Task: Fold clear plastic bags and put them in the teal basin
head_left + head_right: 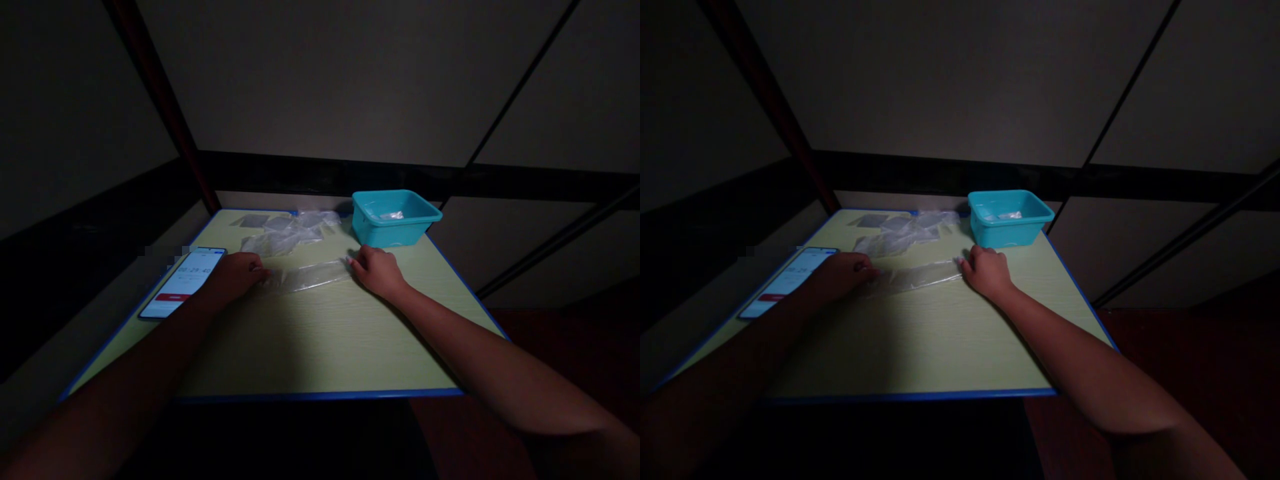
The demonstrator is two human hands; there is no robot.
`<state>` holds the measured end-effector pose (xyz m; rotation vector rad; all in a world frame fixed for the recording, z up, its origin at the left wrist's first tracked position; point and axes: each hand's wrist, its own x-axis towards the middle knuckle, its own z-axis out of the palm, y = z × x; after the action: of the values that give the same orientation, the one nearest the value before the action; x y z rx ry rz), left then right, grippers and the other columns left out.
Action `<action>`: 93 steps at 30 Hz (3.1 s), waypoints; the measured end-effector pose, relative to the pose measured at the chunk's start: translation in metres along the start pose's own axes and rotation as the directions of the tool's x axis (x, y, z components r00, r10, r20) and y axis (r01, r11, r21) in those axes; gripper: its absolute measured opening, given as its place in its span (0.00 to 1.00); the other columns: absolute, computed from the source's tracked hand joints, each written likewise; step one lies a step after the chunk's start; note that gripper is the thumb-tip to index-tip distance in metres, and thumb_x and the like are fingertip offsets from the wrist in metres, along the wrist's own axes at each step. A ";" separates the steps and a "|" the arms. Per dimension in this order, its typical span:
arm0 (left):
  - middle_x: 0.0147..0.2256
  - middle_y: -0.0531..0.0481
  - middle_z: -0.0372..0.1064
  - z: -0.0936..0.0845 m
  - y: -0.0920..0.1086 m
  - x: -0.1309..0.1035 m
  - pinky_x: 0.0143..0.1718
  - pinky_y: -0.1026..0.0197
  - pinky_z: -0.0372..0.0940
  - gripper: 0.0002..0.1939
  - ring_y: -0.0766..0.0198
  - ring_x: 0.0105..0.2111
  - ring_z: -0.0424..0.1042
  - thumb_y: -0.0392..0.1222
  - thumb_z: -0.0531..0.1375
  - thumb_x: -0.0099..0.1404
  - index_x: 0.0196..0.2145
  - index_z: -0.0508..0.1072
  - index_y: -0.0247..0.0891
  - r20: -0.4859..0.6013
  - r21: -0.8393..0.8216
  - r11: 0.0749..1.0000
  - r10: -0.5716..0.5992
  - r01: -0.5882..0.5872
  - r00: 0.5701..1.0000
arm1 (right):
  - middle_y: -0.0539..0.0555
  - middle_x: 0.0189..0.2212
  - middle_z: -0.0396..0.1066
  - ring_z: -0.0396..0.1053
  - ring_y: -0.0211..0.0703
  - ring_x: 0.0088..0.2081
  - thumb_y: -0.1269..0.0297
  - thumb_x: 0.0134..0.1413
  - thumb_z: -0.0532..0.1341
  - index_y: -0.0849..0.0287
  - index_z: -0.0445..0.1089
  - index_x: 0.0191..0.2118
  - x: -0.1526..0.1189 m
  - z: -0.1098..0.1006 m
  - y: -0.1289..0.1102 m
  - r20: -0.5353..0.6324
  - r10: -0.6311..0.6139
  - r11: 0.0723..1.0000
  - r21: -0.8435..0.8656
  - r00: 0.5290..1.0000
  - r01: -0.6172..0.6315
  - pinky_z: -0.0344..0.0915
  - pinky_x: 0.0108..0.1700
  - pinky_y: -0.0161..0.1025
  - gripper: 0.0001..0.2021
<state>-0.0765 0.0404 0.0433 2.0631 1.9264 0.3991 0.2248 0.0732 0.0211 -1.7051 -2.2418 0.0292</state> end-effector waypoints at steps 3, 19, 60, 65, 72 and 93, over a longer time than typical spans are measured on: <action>0.21 0.53 0.63 0.001 0.000 0.000 0.26 0.63 0.51 0.14 0.62 0.25 0.63 0.51 0.56 0.55 0.22 0.67 0.39 0.009 -0.014 1.000 -0.011 0.011 1.000 | 0.64 0.43 0.71 0.65 0.54 0.47 0.54 0.63 0.50 0.62 0.68 0.45 -0.004 -0.002 -0.003 -0.115 -0.110 0.994 -0.006 0.987 0.110 0.56 0.45 0.46 0.18; 0.22 0.53 0.65 0.005 -0.001 0.001 0.26 0.63 0.52 0.13 0.62 0.27 0.65 0.51 0.56 0.56 0.22 0.66 0.39 -0.016 0.034 0.999 -0.020 0.021 1.000 | 0.66 0.67 0.37 0.35 0.52 0.68 0.43 0.63 0.38 0.72 0.39 0.68 -0.022 0.002 -0.019 0.335 -0.399 0.904 -0.011 0.854 0.427 0.32 0.64 0.61 0.39; 0.65 0.31 0.44 0.099 0.135 -0.014 0.63 0.49 0.45 0.38 0.49 0.66 0.43 0.57 0.34 0.71 0.65 0.48 0.21 -0.016 0.147 0.968 0.206 -0.202 0.978 | 0.61 0.68 0.31 0.33 0.54 0.68 0.55 0.57 0.48 0.65 0.36 0.69 -0.024 0.005 -0.023 0.404 -0.305 0.931 -0.063 0.862 0.359 0.30 0.62 0.66 0.38; 0.65 0.29 0.43 0.099 0.121 -0.013 0.64 0.49 0.44 0.40 0.48 0.66 0.41 0.59 0.36 0.70 0.63 0.51 0.19 -0.007 0.194 0.968 0.166 -0.162 0.986 | 0.60 0.68 0.33 0.33 0.53 0.68 0.53 0.57 0.46 0.68 0.38 0.68 -0.025 0.006 -0.024 0.383 -0.290 0.939 -0.062 0.877 0.338 0.31 0.63 0.65 0.38; 0.65 0.29 0.44 0.091 0.094 -0.018 0.63 0.49 0.46 0.37 0.49 0.66 0.43 0.57 0.41 0.70 0.63 0.52 0.21 -0.056 0.267 0.949 0.186 -0.165 0.981 | 0.62 0.68 0.32 0.33 0.53 0.68 0.41 0.58 0.42 0.69 0.36 0.68 -0.024 0.010 -0.022 0.354 -0.300 0.941 -0.043 0.886 0.336 0.29 0.63 0.65 0.42; 0.66 0.29 0.40 0.047 0.022 -0.045 0.62 0.49 0.46 0.35 0.49 0.66 0.41 0.54 0.40 0.71 0.64 0.49 0.22 0.021 0.294 0.955 0.036 -0.040 0.999 | 0.64 0.68 0.30 0.31 0.54 0.68 0.33 0.56 0.39 0.69 0.33 0.68 -0.024 0.013 -0.019 0.351 -0.310 0.934 -0.059 0.883 0.352 0.29 0.63 0.63 0.47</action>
<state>-0.0404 -0.0070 0.0083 2.2787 2.0434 0.1065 0.2092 0.0474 0.0070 -1.4321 -2.8204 0.1156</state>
